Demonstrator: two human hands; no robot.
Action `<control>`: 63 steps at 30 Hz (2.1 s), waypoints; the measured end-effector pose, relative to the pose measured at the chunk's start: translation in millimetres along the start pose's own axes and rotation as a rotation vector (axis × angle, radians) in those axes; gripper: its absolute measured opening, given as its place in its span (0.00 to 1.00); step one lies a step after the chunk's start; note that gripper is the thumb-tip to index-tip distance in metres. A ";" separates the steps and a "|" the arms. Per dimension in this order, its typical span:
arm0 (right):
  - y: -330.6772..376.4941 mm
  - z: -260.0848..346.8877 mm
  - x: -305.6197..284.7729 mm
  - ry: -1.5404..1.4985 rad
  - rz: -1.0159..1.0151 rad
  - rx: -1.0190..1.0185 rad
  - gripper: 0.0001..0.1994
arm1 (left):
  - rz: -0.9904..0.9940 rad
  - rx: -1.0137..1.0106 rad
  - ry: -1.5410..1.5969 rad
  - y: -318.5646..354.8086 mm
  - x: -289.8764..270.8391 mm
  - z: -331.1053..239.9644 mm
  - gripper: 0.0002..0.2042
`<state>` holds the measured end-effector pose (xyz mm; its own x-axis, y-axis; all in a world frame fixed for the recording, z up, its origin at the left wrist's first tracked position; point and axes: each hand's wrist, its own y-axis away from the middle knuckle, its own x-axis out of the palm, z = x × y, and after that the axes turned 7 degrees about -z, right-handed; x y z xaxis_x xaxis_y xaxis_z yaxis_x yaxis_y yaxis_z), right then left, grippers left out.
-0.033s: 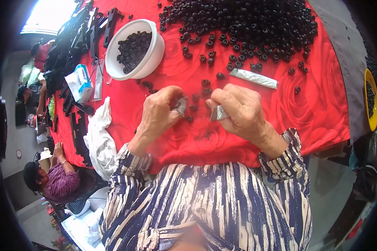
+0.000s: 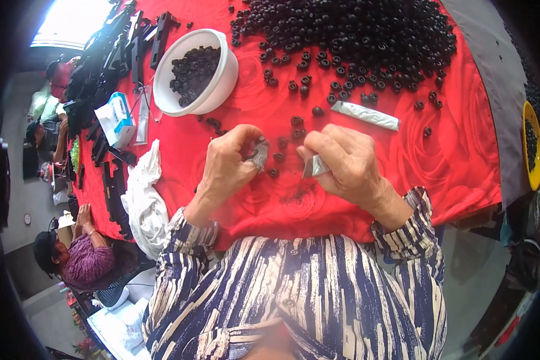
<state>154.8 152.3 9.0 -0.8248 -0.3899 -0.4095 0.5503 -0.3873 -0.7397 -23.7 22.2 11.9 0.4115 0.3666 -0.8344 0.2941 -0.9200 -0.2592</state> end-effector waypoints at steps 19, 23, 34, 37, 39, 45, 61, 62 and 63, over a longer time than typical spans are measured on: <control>0.2 21.5 -0.1 -0.246 0.231 0.237 0.17 | 0.387 -0.657 1.890 28.4 21.2 -18.1 0.15; 3.1 23.9 -0.3 -0.235 0.225 0.230 0.16 | 0.364 -0.641 1.873 31.4 23.1 -16.7 0.15; 5.8 24.1 7.9 -0.258 0.207 0.175 0.19 | 0.284 -0.808 1.838 32.6 15.0 -18.4 0.09; 8.7 21.2 4.6 -0.236 0.289 0.150 0.20 | 0.295 -0.855 1.881 34.7 14.0 -19.5 0.11; 8.7 23.8 4.3 -0.220 0.259 0.008 0.20 | 0.349 -0.842 1.813 36.4 11.0 -19.6 0.12; 5.2 23.3 -2.1 -0.400 0.366 0.056 0.18 | 0.645 -0.814 1.507 28.5 -4.9 -19.2 0.10; 0.3 32.4 -7.2 -0.302 0.196 -0.063 0.18 | 0.475 -0.863 1.804 39.3 -0.2 -33.2 0.11; 2.1 30.7 -6.7 -0.301 0.196 -0.058 0.18 | 0.437 -0.857 1.814 40.2 0.5 -35.2 0.11; 4.6 27.4 -5.3 -0.321 0.174 -0.062 0.19 | 0.399 -0.850 1.823 40.2 1.1 -36.5 0.11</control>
<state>165.3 129.7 22.4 -0.6313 -0.6918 -0.3506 0.6617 -0.2447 -0.7087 20.0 -9.4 18.3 0.5880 0.3853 0.7112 0.0101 -0.8827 0.4698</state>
